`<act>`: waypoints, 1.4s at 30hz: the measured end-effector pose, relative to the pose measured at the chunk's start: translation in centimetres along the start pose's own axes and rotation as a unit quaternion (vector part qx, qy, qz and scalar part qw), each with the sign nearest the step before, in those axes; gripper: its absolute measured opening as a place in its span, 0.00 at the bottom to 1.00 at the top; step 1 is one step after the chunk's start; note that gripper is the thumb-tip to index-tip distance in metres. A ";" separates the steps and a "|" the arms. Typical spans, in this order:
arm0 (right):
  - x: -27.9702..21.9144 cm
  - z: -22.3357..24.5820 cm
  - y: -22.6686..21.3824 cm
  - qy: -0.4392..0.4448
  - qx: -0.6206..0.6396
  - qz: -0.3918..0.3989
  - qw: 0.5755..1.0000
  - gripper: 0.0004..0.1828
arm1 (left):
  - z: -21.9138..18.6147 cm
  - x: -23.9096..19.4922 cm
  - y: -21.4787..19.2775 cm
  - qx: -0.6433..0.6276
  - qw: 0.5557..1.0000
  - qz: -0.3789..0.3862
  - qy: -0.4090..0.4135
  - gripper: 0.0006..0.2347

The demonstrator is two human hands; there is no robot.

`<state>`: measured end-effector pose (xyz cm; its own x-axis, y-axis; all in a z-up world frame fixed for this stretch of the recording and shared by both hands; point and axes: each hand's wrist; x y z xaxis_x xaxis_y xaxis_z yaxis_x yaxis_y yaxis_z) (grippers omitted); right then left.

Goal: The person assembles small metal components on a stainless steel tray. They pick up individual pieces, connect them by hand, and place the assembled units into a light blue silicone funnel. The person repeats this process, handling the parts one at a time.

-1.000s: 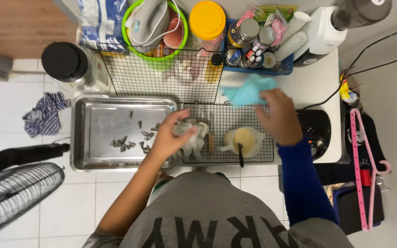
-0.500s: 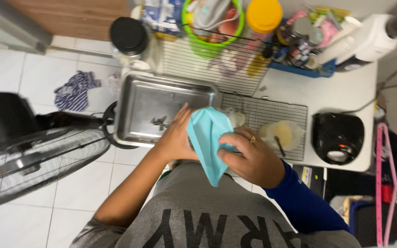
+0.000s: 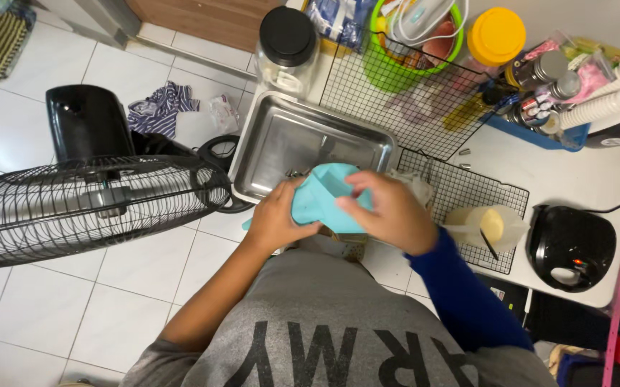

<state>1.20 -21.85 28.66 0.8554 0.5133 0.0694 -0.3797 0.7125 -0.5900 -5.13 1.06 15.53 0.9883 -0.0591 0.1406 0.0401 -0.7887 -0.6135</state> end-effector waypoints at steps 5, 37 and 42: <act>1.0 -2.7 5.3 0.043 0.020 0.095 0.994 0.10 | 3.6 -1.9 2.2 -0.017 1.000 0.012 -0.020 0.32; 0.9 -34.0 17.0 0.140 -0.178 -0.057 0.972 0.28 | 11.5 -5.6 2.4 -0.156 0.978 0.074 -0.120 0.34; 2.0 -31.4 19.3 0.219 -0.121 -0.070 0.966 0.25 | 11.9 -5.8 2.8 -0.125 0.981 0.084 -0.123 0.34</act>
<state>6.62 -22.04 -7.84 0.9794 0.1313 -0.1533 -0.2016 0.6000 -0.7742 -9.02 6.46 3.77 0.9849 -0.0758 -0.1558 -0.1329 -0.9075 -0.3984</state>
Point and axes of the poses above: each hand's wrist, its own x-axis towards the middle knuckle, its own y-axis out of the palm, z = x × y, and after that the axes turned 3 degrees about -z, right-handed
